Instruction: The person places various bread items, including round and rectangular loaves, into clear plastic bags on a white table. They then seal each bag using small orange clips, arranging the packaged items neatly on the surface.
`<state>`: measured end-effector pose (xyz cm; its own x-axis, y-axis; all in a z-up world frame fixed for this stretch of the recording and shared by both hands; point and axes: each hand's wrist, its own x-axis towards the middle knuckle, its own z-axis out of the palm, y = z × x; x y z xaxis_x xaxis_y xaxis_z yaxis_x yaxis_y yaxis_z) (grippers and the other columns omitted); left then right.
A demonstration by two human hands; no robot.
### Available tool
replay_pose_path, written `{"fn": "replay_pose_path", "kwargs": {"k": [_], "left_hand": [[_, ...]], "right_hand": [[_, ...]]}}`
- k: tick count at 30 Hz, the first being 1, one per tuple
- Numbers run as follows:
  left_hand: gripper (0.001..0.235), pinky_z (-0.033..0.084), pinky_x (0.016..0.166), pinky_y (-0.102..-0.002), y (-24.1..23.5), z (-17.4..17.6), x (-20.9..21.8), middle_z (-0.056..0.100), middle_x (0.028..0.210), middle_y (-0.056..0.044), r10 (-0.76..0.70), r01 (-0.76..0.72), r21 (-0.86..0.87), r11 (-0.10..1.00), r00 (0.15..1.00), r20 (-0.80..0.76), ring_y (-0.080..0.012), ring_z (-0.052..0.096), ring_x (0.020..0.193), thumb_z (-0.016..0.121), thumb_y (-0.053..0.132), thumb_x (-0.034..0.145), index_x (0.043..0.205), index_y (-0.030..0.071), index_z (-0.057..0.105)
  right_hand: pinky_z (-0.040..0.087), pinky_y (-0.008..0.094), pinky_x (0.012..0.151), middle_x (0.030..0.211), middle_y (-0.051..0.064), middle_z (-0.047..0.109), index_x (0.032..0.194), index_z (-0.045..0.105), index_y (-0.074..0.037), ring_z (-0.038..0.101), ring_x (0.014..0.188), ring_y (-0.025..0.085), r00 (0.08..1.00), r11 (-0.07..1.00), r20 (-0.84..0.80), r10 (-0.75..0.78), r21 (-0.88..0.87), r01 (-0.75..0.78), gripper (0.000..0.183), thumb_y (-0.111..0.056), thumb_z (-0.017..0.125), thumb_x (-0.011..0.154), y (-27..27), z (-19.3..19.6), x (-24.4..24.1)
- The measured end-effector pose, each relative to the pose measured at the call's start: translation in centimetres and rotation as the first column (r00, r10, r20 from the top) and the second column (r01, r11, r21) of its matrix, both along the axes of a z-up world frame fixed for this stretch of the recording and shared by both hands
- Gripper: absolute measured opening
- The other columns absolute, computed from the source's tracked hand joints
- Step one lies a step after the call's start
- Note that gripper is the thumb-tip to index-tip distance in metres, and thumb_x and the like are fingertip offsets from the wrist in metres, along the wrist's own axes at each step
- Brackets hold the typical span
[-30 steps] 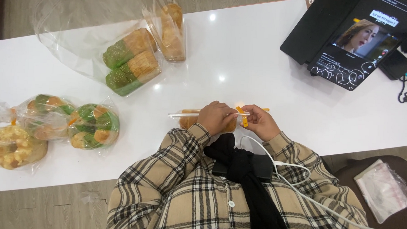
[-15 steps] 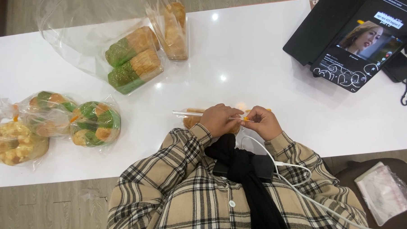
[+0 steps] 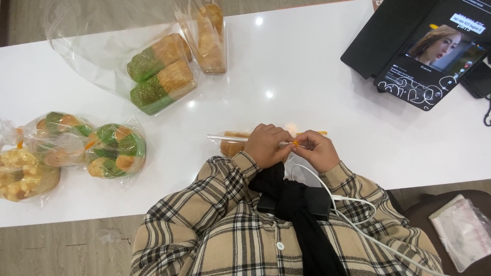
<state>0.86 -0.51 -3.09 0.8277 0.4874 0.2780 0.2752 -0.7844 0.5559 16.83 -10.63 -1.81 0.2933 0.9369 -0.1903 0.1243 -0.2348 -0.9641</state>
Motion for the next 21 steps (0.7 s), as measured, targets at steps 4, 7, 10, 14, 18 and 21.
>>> {"fn": "replay_pose_path", "kwargs": {"k": [4,7,10,14,18,21], "left_hand": [[0.012,0.046,0.079,-0.034,0.0,0.7,-0.2,0.065,0.081,0.002,0.031,-0.03,-0.032,0.999,0.999,0.034,-0.0191,0.064,0.083,0.061,0.032,0.088,0.089,0.02,0.062],[0.011,0.046,0.078,-0.033,-0.2,1.5,-0.3,0.066,0.08,0.002,0.049,-0.048,-0.024,0.999,0.998,0.05,-0.0183,0.064,0.082,0.061,0.031,0.089,0.09,0.02,0.064],[0.01,0.046,0.079,-0.032,-0.3,1.8,-0.3,0.067,0.08,0.003,0.063,-0.058,-0.068,0.996,0.995,0.071,-0.0177,0.064,0.082,0.061,0.03,0.09,0.093,0.021,0.064],[0.008,0.046,0.078,-0.034,-0.3,2.2,-0.3,0.067,0.079,0.0,0.041,-0.024,-0.149,0.989,0.992,0.116,-0.0201,0.064,0.081,0.062,0.023,0.089,0.093,0.018,0.064],[0.004,0.046,0.077,-0.032,-0.5,1.0,0.0,0.065,0.077,0.0,0.027,-0.007,-0.126,0.992,0.987,0.158,-0.0194,0.063,0.081,0.063,0.022,0.087,0.09,0.018,0.063],[0.004,0.046,0.077,-0.032,-0.4,0.7,0.0,0.064,0.076,0.0,0.025,0.001,-0.147,0.989,0.984,0.176,-0.0194,0.062,0.08,0.062,0.022,0.088,0.088,0.018,0.062]], "right_hand": [[0.053,0.031,0.067,0.072,0.01,0.062,0.094,0.069,-0.001,0.062,0.068,0.017,0.999,0.996,0.035,0.008,0.088,-0.011,0.018,-0.002,0.076,0.078,-0.3,1.4,-0.2],[0.053,0.033,0.068,0.073,0.011,0.064,0.095,0.07,-0.003,0.063,0.069,0.019,0.99,0.989,0.138,0.007,0.146,-0.027,0.016,-0.003,0.075,0.079,-0.5,1.1,-0.1],[0.051,0.032,0.07,0.073,0.008,0.063,0.094,0.071,-0.006,0.062,0.071,0.019,0.974,0.98,0.226,-0.004,0.193,-0.041,0.014,-0.007,0.075,0.081,-0.5,0.5,-0.1],[0.049,0.036,0.074,0.076,0.01,0.064,0.094,0.07,-0.007,0.062,0.075,0.024,0.95,0.962,0.313,-0.005,0.261,-0.081,0.012,-0.007,0.073,0.082,-0.5,0.4,-0.1],[0.049,0.037,0.076,0.079,0.009,0.065,0.093,0.07,-0.008,0.063,0.076,0.024,0.94,0.954,0.341,-0.013,0.287,-0.09,0.01,-0.007,0.072,0.083,-0.4,-0.5,-0.2],[0.049,0.035,0.076,0.08,0.006,0.066,0.093,0.07,-0.009,0.063,0.076,0.023,0.938,0.952,0.345,-0.027,0.294,-0.081,0.009,-0.008,0.071,0.084,-0.5,-0.9,-0.2]]}}
